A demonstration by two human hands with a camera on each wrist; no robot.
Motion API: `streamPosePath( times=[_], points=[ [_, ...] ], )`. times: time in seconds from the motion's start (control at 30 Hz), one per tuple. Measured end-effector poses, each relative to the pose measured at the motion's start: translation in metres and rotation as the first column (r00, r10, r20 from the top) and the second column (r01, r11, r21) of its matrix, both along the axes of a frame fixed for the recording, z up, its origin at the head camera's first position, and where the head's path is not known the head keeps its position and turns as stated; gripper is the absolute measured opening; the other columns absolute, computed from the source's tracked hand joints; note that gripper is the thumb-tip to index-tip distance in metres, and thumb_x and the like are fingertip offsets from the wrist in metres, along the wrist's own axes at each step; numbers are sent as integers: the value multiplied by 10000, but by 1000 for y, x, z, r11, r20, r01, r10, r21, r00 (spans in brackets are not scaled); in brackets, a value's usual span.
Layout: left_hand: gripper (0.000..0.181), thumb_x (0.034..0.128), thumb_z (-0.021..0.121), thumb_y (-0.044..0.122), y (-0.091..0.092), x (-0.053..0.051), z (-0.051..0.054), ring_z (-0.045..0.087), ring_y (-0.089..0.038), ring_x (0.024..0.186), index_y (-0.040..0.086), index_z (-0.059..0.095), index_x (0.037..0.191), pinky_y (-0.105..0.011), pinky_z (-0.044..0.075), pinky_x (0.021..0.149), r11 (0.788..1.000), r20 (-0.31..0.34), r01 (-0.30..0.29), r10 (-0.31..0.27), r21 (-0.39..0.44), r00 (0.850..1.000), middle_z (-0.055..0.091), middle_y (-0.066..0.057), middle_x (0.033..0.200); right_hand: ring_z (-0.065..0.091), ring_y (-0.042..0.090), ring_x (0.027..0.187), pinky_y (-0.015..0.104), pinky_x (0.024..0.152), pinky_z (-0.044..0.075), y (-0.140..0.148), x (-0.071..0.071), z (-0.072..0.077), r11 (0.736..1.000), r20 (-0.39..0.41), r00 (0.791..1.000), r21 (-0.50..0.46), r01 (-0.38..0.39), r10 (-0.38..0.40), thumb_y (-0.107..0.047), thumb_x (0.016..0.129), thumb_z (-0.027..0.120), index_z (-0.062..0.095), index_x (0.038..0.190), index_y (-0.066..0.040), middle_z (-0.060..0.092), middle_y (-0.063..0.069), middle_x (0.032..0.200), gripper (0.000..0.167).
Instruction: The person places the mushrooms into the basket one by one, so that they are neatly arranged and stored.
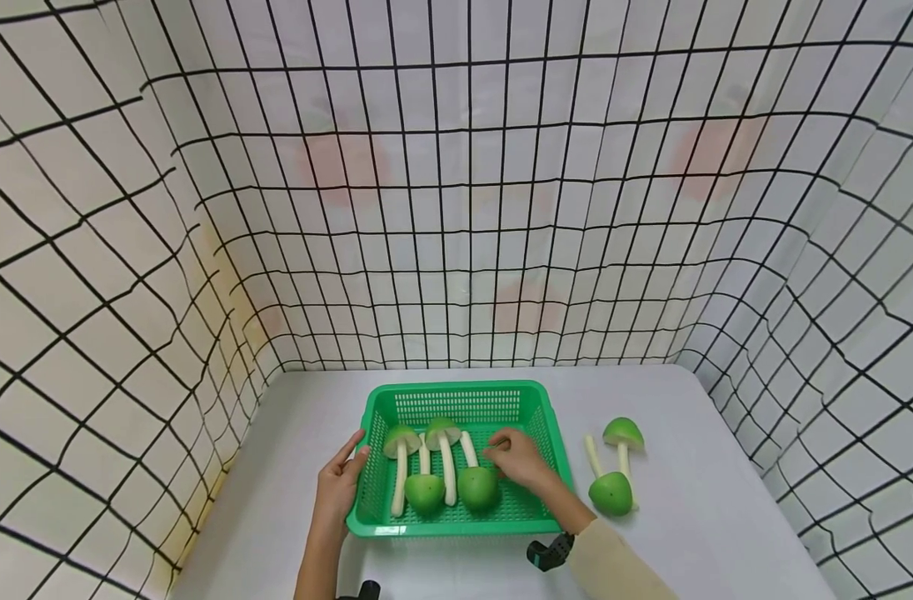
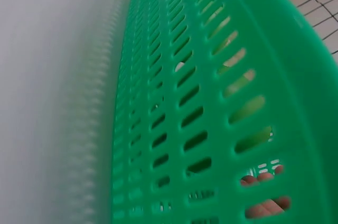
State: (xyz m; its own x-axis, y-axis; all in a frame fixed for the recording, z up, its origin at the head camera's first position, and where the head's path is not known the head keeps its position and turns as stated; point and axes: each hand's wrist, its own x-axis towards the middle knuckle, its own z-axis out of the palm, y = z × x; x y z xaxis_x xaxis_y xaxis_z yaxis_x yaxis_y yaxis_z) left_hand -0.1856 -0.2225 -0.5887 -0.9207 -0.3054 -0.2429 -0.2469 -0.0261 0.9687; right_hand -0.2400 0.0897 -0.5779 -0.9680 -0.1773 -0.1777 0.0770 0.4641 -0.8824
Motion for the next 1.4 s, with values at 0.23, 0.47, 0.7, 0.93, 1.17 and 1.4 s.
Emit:
streamPosePath(
  times=[0.23, 0.47, 0.7, 0.93, 1.17, 1.4],
  points=[
    [542, 982, 697, 442, 0, 0, 1, 653, -164, 847, 266, 582, 1481, -298, 544, 700, 1000, -11, 4, -4, 1, 1000, 735, -107, 1026, 677, 221, 721, 464, 698, 582, 10, 1, 7, 1000, -26, 999, 5, 19, -18, -183, 998, 676, 641, 1220, 31, 667, 164, 1086, 311],
    [535, 985, 691, 442, 0, 0, 0, 655, -170, 846, 261, 586, 1478, -301, 542, 693, 1000, -14, -3, 3, -7, 1000, 734, -127, 1046, 716, 350, 782, 491, 730, 594, 15, 1, 14, 999, -69, 996, -5, 48, -49, -158, 992, 679, 640, 1201, 41, 670, 161, 1073, 292],
    [521, 994, 687, 423, 0, 0, -1, 649, -161, 828, 258, 587, 1478, -299, 542, 687, 1000, -10, -1, 1, -5, 1000, 734, -111, 1010, 703, 396, 874, 492, 761, 600, 20, 2, 21, 997, -100, 993, -55, 52, -57, -107, 1000, 651, 638, 1188, 28, 648, 156, 1073, 231],
    [522, 1000, 679, 416, 0, 1, 0, 646, -155, 822, 259, 576, 1487, -302, 543, 688, 1000, -9, 5, -5, -2, 1000, 735, -94, 998, 703, 371, 899, 482, 793, 601, 29, 2, 29, 998, -92, 995, -48, 45, -50, -164, 1008, 659, 660, 1190, -50, 643, 118, 1092, 214],
    [542, 1008, 666, 422, -1, 1, 0, 651, -170, 841, 261, 545, 1511, -308, 547, 694, 1000, -1, 15, -15, 3, 1000, 733, -130, 1055, 724, 361, 902, 458, 797, 610, 41, 4, 37, 997, -108, 993, -61, 43, -50, -172, 1006, 667, 653, 1224, -15, 654, 120, 1089, 269],
    [538, 1012, 658, 429, -1, 1, 0, 649, -176, 850, 253, 549, 1509, -312, 548, 695, 1000, 3, 15, -15, -18, 1000, 730, -142, 1079, 729, 354, 837, 410, 740, 612, 52, 3, 42, 997, -147, 987, -47, 56, -62, -152, 1001, 672, 664, 1212, -13, 670, 115, 1062, 252]
  ],
)
